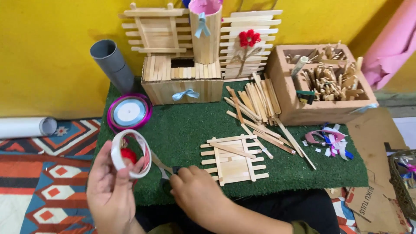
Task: Assembling a miniature wooden fence using popsicle sticks, tape, and scissors.
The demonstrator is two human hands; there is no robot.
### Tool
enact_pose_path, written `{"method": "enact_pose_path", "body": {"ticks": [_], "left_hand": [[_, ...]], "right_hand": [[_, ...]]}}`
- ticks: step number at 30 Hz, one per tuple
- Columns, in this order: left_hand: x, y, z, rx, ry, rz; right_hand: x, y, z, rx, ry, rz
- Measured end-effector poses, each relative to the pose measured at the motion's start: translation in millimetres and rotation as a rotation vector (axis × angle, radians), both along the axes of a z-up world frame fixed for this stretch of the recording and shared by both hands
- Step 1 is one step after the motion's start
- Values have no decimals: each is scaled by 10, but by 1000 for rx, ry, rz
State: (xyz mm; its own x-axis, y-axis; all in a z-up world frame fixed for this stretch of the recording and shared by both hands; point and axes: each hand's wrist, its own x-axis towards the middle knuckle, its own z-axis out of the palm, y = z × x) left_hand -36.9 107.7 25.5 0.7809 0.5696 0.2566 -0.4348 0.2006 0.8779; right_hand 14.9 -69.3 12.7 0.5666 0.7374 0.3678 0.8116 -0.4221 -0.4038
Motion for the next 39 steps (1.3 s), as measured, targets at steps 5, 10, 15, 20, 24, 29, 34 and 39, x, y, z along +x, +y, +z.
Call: {"method": "enact_pose_path", "body": {"ticks": [5,10,15,20,24,29,34,39], "left_hand": [[-86,118,-83,-67,-3,-13],[-137,161,-135,-29,-45,-40],[-180,168,-157,-52,2,4],[-99,82,-74,-13,3,31],[43,-103,32,97,141,-48],[141,-190,-89,19,90,-276],[229,-221,-243,-39,143,-388],[256,-241,-203,17,149,-415]], "right_hand": [[-20,420,-317,-366,-147,-198],[-13,465,-299,-493,-293,-238],[149,138,262,-297,286,-137],[311,-416,844,-87,436,-178],[452,-707,1014,46,340,-212],[557,-833,913,-62,369,-188],[681,-868,834,-252,268,-141],[819,-824,919,-523,142,-62]]}}
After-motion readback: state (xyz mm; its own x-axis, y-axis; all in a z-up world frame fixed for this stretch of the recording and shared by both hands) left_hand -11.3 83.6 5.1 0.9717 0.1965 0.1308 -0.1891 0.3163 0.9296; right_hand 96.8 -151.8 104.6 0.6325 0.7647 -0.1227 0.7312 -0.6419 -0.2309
